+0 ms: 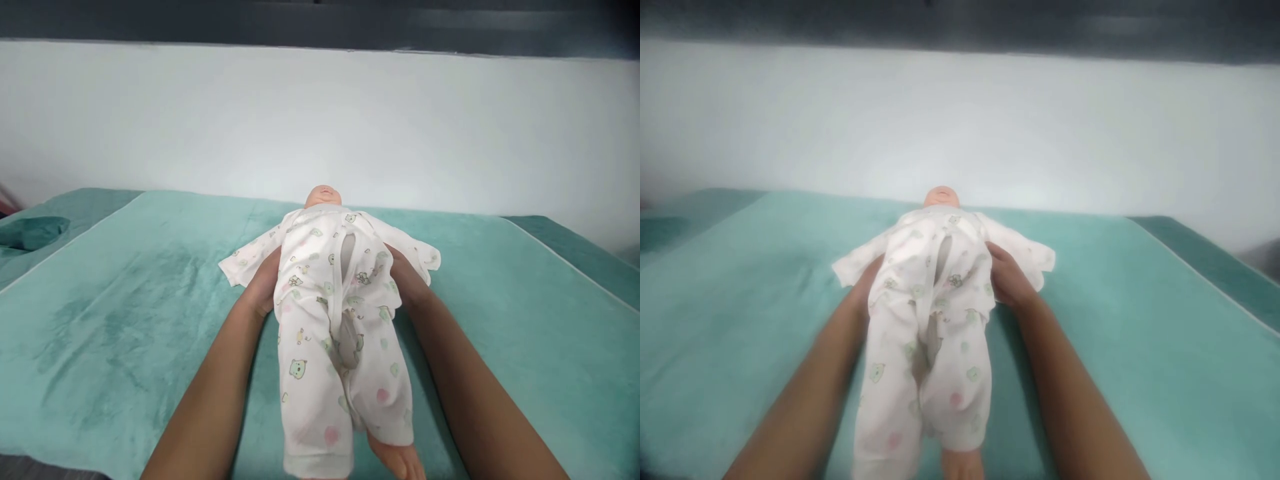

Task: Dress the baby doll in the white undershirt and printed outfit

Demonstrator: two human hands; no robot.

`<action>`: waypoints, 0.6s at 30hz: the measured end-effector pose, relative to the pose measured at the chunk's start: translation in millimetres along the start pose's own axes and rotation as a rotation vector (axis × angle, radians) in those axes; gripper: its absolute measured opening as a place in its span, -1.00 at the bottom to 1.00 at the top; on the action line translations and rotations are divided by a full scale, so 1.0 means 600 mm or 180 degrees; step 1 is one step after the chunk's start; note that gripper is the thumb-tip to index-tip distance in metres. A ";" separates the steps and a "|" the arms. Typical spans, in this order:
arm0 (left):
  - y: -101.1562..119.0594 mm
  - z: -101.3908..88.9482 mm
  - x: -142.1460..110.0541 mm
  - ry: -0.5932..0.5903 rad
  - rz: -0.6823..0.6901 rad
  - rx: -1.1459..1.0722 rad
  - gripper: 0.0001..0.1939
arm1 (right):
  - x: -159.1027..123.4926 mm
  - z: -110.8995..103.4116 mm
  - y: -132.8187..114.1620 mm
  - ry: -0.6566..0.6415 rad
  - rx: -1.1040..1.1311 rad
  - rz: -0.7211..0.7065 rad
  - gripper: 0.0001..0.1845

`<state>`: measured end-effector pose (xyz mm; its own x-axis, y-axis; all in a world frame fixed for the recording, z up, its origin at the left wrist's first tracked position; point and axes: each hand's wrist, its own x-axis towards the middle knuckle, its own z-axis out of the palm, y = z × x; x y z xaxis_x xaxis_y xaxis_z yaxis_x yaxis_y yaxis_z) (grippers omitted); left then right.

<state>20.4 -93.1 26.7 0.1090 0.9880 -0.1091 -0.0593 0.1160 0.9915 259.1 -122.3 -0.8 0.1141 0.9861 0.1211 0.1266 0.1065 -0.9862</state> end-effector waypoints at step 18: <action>-0.022 -0.010 0.005 0.0122 -0.0048 -0.0452 -0.72 | 0.009 -0.021 0.025 -0.0680 0.1192 0.0705 -0.61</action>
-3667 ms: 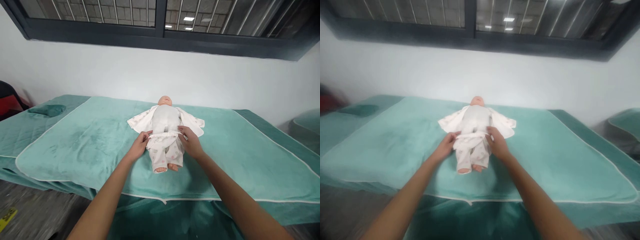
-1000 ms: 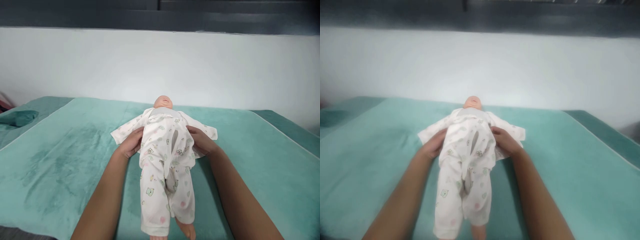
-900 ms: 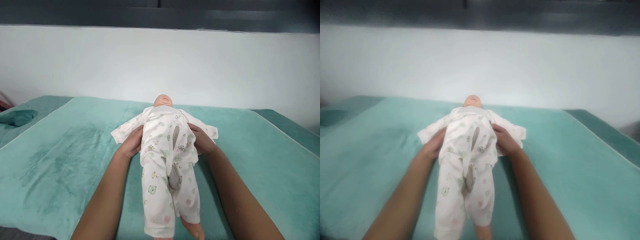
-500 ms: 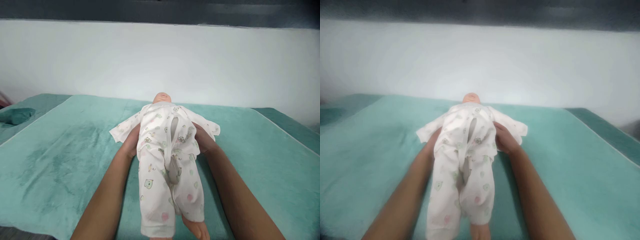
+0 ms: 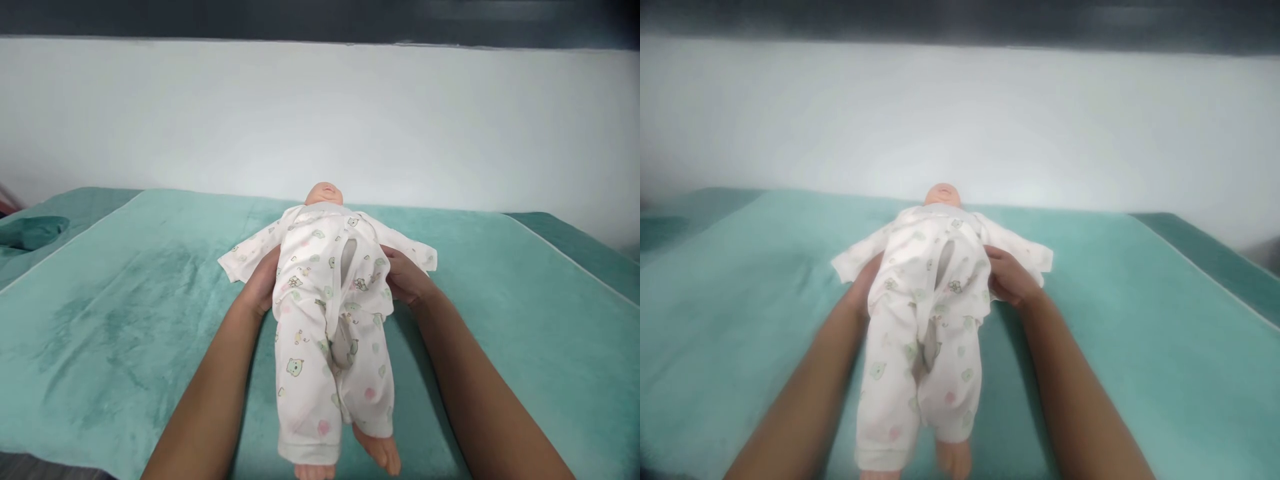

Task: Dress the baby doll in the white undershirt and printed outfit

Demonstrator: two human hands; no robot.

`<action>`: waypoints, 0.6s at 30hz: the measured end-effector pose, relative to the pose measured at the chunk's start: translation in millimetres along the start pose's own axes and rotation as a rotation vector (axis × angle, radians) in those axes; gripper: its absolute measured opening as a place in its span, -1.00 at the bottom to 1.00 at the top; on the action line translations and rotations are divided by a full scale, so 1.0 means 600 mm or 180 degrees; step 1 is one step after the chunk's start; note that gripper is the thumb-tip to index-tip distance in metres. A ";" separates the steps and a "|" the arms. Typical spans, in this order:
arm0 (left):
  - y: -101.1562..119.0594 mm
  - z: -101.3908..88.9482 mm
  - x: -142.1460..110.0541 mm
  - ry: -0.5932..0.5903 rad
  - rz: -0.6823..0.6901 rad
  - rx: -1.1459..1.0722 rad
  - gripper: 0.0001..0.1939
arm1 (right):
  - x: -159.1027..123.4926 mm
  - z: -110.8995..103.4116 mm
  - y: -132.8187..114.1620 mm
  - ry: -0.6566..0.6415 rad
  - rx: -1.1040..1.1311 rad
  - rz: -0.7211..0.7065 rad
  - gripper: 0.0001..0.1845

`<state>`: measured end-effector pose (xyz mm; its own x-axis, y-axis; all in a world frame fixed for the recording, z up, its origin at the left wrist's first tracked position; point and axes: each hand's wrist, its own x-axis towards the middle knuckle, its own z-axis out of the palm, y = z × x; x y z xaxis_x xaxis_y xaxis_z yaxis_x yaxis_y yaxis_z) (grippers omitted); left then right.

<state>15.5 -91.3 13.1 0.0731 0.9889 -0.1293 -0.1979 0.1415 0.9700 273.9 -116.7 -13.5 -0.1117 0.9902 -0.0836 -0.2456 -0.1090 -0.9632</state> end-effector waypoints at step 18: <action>0.011 0.016 -0.003 0.0049 0.0112 0.0237 -0.75 | 0.005 0.028 0.008 0.0674 -0.0261 -0.0484 -0.87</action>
<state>23.5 -92.8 21.6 0.0523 0.9939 -0.0974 -0.1267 0.1033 0.9865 256.3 -115.5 -13.9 0.1264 0.9918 0.0203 -0.1645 0.0412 -0.9855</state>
